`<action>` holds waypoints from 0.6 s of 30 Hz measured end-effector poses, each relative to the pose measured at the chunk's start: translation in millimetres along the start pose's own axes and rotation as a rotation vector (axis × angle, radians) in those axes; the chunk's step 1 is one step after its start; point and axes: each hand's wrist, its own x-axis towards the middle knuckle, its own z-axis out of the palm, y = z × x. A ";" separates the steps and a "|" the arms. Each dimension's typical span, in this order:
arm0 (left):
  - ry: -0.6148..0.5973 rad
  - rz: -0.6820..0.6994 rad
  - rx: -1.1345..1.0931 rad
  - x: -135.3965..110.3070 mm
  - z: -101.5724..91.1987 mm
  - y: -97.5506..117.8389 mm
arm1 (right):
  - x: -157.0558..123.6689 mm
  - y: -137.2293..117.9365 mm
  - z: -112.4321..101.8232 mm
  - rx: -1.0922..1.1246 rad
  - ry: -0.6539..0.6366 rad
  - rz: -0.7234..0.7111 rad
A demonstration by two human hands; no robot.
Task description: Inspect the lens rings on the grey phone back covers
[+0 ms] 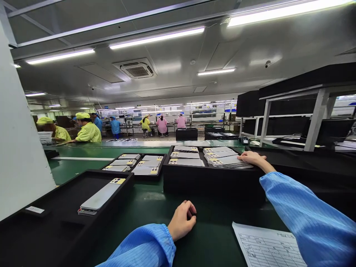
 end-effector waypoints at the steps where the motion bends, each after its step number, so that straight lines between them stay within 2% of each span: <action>1: 0.000 0.000 0.001 0.1 0.0 0.0 | -0.3 0.1 0.3 0.008 -0.004 -0.003; 11: 0.003 0.010 0.001 -1.9 -0.3 -2.4 | -1.2 0.2 2.2 0.079 -0.047 -0.003; 18: -0.002 0.020 -0.005 0.0 0.2 -2.9 | -1.1 5.9 3.3 0.213 -0.030 -0.020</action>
